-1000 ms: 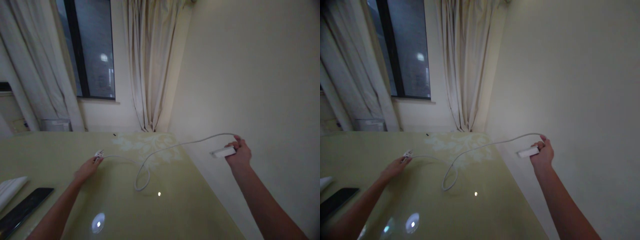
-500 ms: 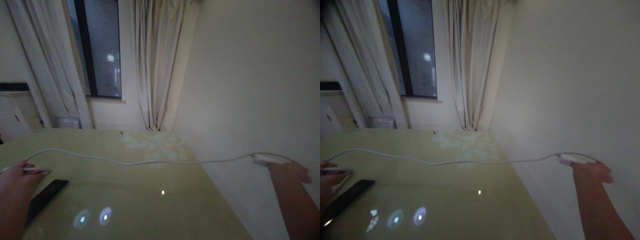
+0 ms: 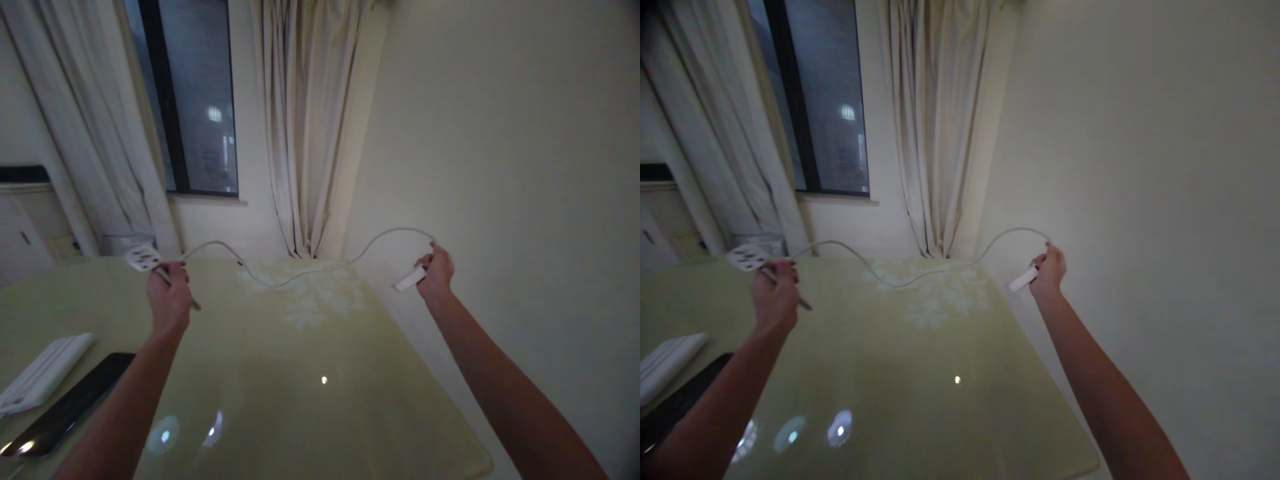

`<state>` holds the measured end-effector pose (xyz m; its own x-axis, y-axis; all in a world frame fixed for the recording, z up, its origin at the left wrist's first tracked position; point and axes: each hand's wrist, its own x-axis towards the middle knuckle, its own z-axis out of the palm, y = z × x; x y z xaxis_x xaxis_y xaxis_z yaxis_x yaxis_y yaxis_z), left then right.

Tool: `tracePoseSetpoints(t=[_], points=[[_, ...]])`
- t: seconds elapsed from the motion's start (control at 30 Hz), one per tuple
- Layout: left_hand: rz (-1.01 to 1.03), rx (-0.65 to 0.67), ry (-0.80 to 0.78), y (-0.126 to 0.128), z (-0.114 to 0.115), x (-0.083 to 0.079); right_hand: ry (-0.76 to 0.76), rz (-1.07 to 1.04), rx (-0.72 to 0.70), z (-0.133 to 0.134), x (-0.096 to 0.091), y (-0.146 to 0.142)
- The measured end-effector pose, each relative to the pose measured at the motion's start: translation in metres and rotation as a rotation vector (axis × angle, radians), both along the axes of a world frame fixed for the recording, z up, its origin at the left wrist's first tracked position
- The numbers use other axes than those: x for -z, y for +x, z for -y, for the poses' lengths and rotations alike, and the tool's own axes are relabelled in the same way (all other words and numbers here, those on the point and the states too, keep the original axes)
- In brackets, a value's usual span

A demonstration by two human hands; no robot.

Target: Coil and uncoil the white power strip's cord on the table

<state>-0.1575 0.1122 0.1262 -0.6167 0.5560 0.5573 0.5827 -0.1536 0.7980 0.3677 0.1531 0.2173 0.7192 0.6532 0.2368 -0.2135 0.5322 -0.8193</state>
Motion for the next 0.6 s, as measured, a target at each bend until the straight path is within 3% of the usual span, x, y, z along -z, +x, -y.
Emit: tracePoseSetpoints(t=[0.13,0.3,0.43,0.5,0.6], points=[[-0.053,0.024,-0.224,0.035,0.034,0.056,-0.189,-0.059,-0.215,0.045,0.079,-0.04],[-0.386,-0.036,-0.189,0.057,0.064,0.112,-0.229,-0.15,-0.22,0.101,0.158,-0.072],[-0.637,-0.052,-0.123,0.069,0.089,0.137,-0.209,-0.141,-0.22,0.125,0.192,-0.101],[-0.762,0.031,-0.114,0.073,0.101,0.148,-0.229,-0.134,-0.306,0.13,0.203,-0.118],[-0.929,0.27,-0.148,0.077,0.116,0.165,-0.285,-0.186,-0.519,0.129,0.209,-0.143]])
